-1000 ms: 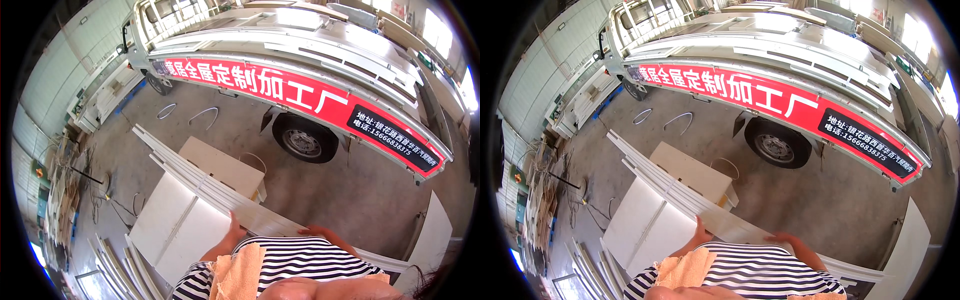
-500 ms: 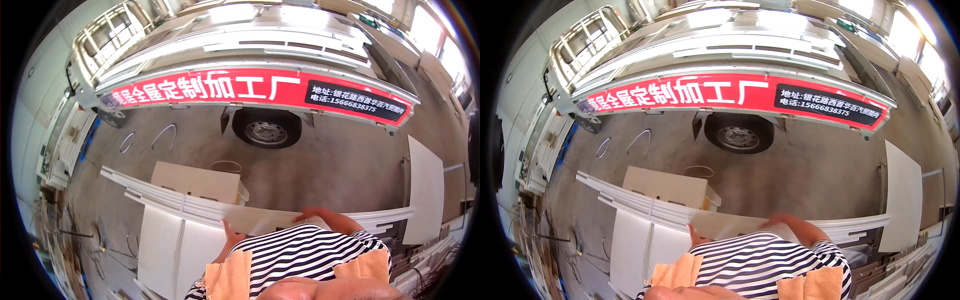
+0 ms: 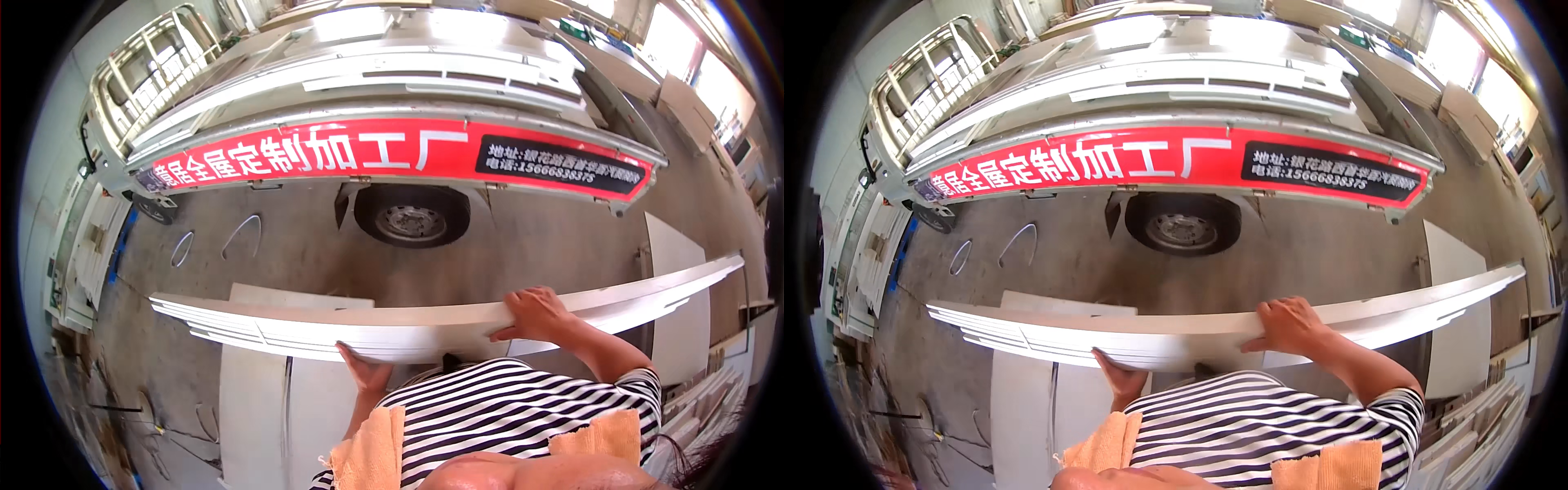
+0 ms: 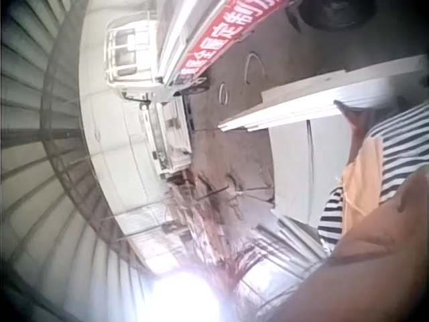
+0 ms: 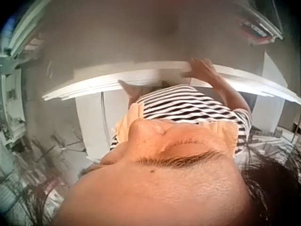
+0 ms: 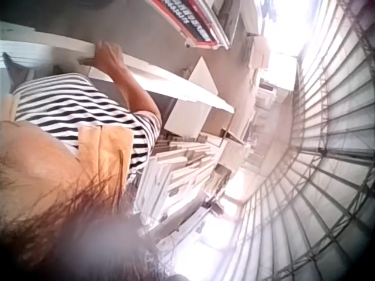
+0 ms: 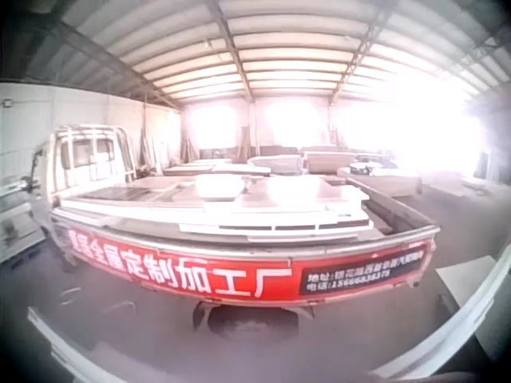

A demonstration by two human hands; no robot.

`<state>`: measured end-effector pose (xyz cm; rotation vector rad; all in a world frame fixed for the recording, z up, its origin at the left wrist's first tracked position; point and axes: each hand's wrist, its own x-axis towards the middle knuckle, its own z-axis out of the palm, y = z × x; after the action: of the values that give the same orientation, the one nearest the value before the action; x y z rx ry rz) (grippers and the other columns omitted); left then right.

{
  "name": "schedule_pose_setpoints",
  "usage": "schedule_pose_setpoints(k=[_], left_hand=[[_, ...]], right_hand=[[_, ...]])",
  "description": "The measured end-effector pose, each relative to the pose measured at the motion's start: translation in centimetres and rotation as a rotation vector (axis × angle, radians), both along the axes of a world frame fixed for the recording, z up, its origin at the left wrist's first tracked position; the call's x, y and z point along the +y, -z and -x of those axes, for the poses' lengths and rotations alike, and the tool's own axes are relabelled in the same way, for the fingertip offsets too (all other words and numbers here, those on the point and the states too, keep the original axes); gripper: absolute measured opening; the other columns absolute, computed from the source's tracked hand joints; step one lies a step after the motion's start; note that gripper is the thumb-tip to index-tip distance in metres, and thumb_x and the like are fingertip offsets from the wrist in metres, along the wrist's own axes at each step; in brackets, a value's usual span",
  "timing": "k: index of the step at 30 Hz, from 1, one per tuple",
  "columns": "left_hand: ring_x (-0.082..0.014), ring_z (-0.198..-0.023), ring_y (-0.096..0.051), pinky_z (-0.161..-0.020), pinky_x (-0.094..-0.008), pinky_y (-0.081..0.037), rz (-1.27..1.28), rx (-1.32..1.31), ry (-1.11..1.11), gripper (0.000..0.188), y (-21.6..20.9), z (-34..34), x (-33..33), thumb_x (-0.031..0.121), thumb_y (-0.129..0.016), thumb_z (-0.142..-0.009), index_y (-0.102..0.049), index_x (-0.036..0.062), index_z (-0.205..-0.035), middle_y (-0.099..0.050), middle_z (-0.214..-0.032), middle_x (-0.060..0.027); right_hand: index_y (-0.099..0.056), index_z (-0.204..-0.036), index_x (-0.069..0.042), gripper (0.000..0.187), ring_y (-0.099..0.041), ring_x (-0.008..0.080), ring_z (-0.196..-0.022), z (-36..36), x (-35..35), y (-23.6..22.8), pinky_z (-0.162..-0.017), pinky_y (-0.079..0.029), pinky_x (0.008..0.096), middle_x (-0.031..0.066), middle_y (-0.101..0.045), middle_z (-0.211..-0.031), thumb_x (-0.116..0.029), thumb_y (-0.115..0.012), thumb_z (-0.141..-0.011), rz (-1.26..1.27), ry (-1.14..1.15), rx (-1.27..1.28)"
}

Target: The person gathers long trim pieces from the floor, bundles them together using plastic strapping, and loads the bundle onto the truck bed. The person then gathers and bundles another set of trim pieces.

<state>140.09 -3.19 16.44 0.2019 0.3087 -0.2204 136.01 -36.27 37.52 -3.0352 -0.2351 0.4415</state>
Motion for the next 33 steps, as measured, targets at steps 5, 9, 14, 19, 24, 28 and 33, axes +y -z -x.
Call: schedule_pose_setpoints(k=[5,9,14,19,24,28,33], left_hand=[[-0.0216,-0.123,-0.038,-0.110,-0.0411,-0.022,0.109,-0.145,-0.008,0.057,-10.2,-7.3,-4.7,0.044,-0.051,-0.089,-0.036,0.0165,-0.136,-0.041,-0.136,-0.0024],[-0.0162,-0.125,-0.033,-0.113,-0.0378,-0.015,0.323,-0.450,-0.108,0.065,-13.3,-15.3,-9.7,0.018,-0.059,-0.093,-0.019,0.0182,-0.144,-0.033,-0.140,-0.0031],[-0.0206,-0.131,-0.029,-0.112,-0.0435,-0.019,0.175,-0.613,-0.072,0.072,-17.6,-25.5,-14.4,0.061,-0.049,-0.089,-0.030,0.0177,-0.143,-0.029,-0.146,-0.0027],[-0.0197,-0.128,-0.038,-0.108,-0.0424,-0.026,-0.060,-0.652,-0.068,0.078,-23.6,-32.9,-17.9,0.063,-0.055,-0.083,-0.035,0.0161,-0.142,-0.043,-0.140,0.0035],[-0.0200,-0.129,-0.038,-0.108,-0.0415,-0.027,-0.188,-0.780,-0.093,0.073,-26.8,-41.2,-18.4,0.061,-0.050,-0.087,-0.036,0.0160,-0.142,-0.042,-0.141,0.0024],[-0.0220,-0.127,-0.042,-0.108,-0.0408,-0.032,-0.172,-0.754,-0.118,0.069,-29.6,-49.4,-16.6,0.059,-0.047,-0.090,-0.037,0.0117,-0.140,-0.046,-0.139,-0.0020],[-0.0184,-0.117,-0.054,-0.099,-0.0350,-0.045,-0.236,-0.660,-0.184,0.050,-34.9,-60.4,-11.2,0.044,-0.055,-0.093,-0.049,0.0094,-0.128,-0.056,-0.126,-0.0029]], right_hand=[[-0.060,-0.081,0.001,0.069,-0.064,0.0299,-0.073,-5.2,-2.8,-8.0,-0.072,-0.050,0.0399,0.0150,-0.063,-0.074,-0.068,-0.063,-0.071,0.070,-0.160,-0.396],[-0.056,-0.077,-0.001,0.067,-0.061,0.0270,-0.066,-10.7,-6.1,-13.9,-0.066,-0.049,0.0379,0.0112,-0.059,-0.068,-0.068,-0.061,-0.073,0.201,-0.246,-0.666],[-0.053,-0.077,-0.001,0.068,-0.059,0.0261,-0.063,-18.3,-10.7,-19.9,-0.064,-0.048,0.0385,0.0099,-0.055,-0.065,-0.069,-0.057,-0.075,0.291,-0.271,-0.851],[-0.050,-0.076,-0.003,0.070,-0.055,0.0295,-0.058,-25.7,-14.8,-24.4,-0.057,-0.044,0.0399,0.0105,-0.050,-0.062,-0.072,-0.057,-0.072,0.264,-0.257,-0.984],[-0.049,-0.076,-0.003,0.070,-0.052,0.0328,-0.055,-33.3,-16.1,-26.6,-0.054,-0.040,0.0405,0.0121,-0.046,-0.059,-0.072,-0.058,-0.071,0.199,-0.214,-0.996],[-0.050,-0.081,0.001,0.062,-0.051,0.0350,-0.055,-40.2,-14.7,-26.5,-0.055,-0.040,0.0401,0.0170,-0.050,-0.063,-0.058,-0.066,-0.076,0.158,-0.138,-1.060],[-0.055,-0.071,0.004,0.055,-0.047,0.0291,-0.050,-52.6,-10.4,-28.6,-0.056,-0.040,0.0385,0.0171,-0.047,-0.053,-0.048,-0.062,-0.085,-0.100,-0.004,-0.833]])
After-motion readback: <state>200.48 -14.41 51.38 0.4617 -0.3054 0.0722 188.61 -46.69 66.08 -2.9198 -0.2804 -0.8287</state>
